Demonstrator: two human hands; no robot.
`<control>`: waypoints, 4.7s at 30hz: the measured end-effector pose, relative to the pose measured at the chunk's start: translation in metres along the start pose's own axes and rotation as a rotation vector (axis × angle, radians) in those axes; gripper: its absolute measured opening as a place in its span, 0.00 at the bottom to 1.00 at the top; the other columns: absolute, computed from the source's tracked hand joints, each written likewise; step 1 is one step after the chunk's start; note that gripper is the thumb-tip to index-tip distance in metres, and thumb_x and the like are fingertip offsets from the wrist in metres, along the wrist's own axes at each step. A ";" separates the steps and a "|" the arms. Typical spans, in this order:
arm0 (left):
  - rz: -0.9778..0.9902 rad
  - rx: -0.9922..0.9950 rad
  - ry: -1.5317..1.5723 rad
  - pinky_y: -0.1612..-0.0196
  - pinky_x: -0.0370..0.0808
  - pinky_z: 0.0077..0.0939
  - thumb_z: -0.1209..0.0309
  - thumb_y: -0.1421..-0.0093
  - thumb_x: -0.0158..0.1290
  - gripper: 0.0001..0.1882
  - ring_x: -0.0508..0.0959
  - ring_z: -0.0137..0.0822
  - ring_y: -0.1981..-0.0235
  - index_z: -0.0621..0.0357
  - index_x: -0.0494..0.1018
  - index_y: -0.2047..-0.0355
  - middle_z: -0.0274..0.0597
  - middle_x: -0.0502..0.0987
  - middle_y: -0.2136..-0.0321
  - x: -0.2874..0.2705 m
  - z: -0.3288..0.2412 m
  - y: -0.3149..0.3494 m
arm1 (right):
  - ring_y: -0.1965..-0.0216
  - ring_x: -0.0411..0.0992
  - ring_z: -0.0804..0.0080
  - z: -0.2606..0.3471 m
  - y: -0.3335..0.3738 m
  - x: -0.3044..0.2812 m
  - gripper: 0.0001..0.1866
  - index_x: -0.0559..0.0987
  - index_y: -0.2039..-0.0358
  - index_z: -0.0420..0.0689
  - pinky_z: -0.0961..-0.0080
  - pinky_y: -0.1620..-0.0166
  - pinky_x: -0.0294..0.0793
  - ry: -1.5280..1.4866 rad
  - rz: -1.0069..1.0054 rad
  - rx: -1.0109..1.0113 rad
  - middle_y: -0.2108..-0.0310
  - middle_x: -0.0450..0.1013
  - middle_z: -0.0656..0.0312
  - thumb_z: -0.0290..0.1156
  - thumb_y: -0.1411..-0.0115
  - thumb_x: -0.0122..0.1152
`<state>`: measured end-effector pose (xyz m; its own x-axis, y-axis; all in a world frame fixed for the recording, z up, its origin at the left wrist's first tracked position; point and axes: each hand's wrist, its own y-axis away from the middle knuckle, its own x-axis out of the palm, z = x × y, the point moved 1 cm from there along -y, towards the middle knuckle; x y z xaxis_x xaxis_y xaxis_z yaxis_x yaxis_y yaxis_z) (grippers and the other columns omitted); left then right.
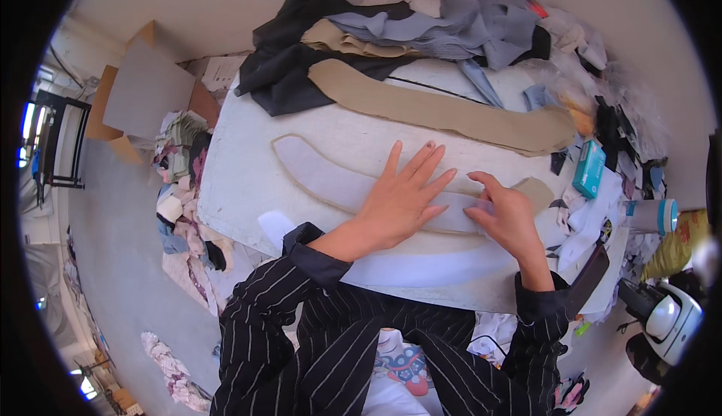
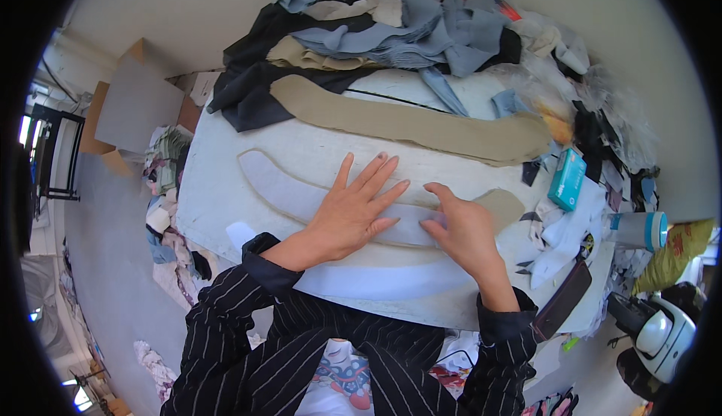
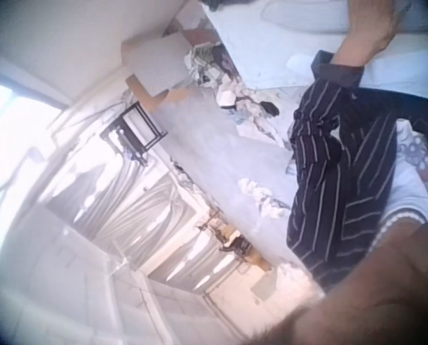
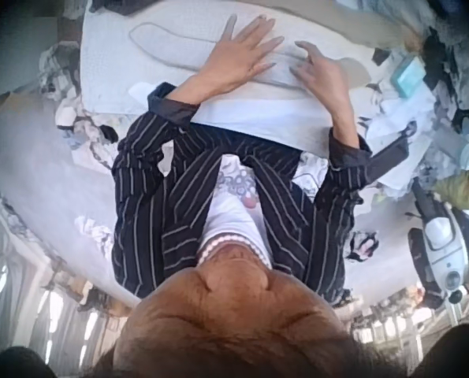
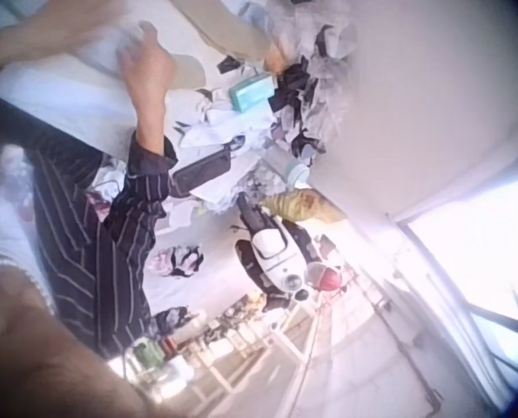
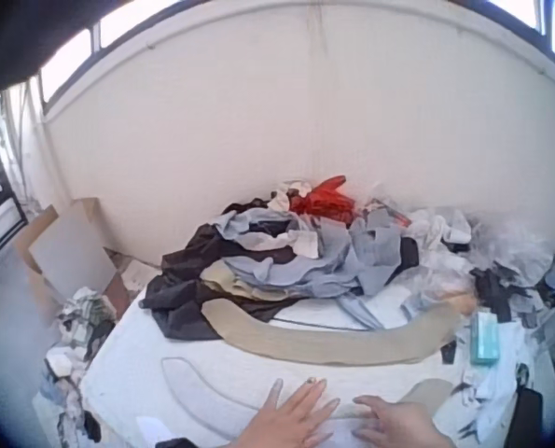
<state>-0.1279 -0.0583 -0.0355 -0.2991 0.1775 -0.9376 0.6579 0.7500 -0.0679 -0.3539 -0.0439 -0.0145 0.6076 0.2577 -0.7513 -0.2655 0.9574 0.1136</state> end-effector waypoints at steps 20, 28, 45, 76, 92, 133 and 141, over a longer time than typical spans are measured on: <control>0.070 0.015 -0.059 0.30 0.38 0.57 0.41 0.40 0.50 0.40 0.48 0.48 0.28 0.49 0.62 0.34 0.50 0.51 0.30 0.007 -0.003 -0.001 | 0.76 0.66 0.79 -0.079 0.042 -0.056 0.31 0.75 0.46 0.45 0.79 0.72 0.68 -0.091 -0.328 0.316 0.72 0.71 0.62 0.24 0.53 0.70; 0.054 0.018 -0.065 0.30 0.39 0.58 0.40 0.41 0.50 0.41 0.48 0.48 0.28 0.48 0.60 0.33 0.50 0.51 0.30 0.010 -0.001 -0.001 | 0.73 0.66 0.86 -0.097 0.032 -0.051 0.14 0.77 0.56 0.39 0.86 0.71 0.67 -0.440 -0.451 0.146 0.68 0.73 0.69 0.23 0.43 0.63; -0.138 0.031 0.216 0.34 0.46 0.67 0.53 0.39 0.55 0.31 0.49 0.55 0.29 0.52 0.66 0.39 0.59 0.54 0.34 -0.006 0.014 0.022 | 0.67 0.76 0.59 0.090 -0.202 0.054 0.12 0.80 0.65 0.41 0.67 0.63 0.74 -0.095 -0.139 -0.334 0.69 0.77 0.55 0.31 0.50 0.65; -0.741 -0.561 1.008 0.49 0.73 0.31 0.68 0.44 0.62 0.22 0.78 0.35 0.51 0.61 0.75 0.49 0.43 0.79 0.52 -0.049 0.112 0.034 | 0.72 0.78 0.68 0.122 -0.196 0.044 0.06 0.83 0.68 0.41 0.74 0.65 0.74 -0.304 -0.241 -0.346 0.73 0.79 0.59 0.27 0.46 0.62; -0.769 -0.562 1.424 0.60 0.76 0.21 0.62 0.35 0.57 0.14 0.79 0.25 0.61 0.57 0.76 0.54 0.33 0.79 0.58 -0.034 0.078 -0.014 | 0.74 0.68 0.79 -0.019 -0.081 -0.084 0.21 0.79 0.53 0.45 0.77 0.69 0.67 -0.022 0.057 -0.193 0.76 0.72 0.67 0.34 0.48 0.66; -0.587 -0.932 -0.037 0.69 0.73 0.24 0.69 0.44 0.63 0.12 0.77 0.30 0.73 0.58 0.79 0.60 0.36 0.81 0.70 -0.055 0.123 0.090 | 0.76 0.67 0.76 0.028 -0.002 0.006 0.20 0.78 0.56 0.44 0.79 0.69 0.68 -0.420 0.232 0.121 0.79 0.71 0.63 0.27 0.52 0.69; -0.304 -0.478 -0.128 0.30 0.40 0.54 0.59 0.29 0.39 0.23 0.51 0.49 0.29 0.49 0.66 0.37 0.48 0.57 0.32 -0.023 0.125 0.087 | 0.76 0.65 0.73 0.030 -0.003 0.000 0.20 0.77 0.56 0.44 0.77 0.69 0.67 -0.409 0.221 0.121 0.79 0.68 0.62 0.28 0.51 0.68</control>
<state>0.0227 -0.0774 -0.0622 -0.3204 -0.1466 -0.9359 0.1612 0.9651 -0.2063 -0.3304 -0.0430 0.0043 0.7974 0.4635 -0.3865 -0.3472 0.8761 0.3345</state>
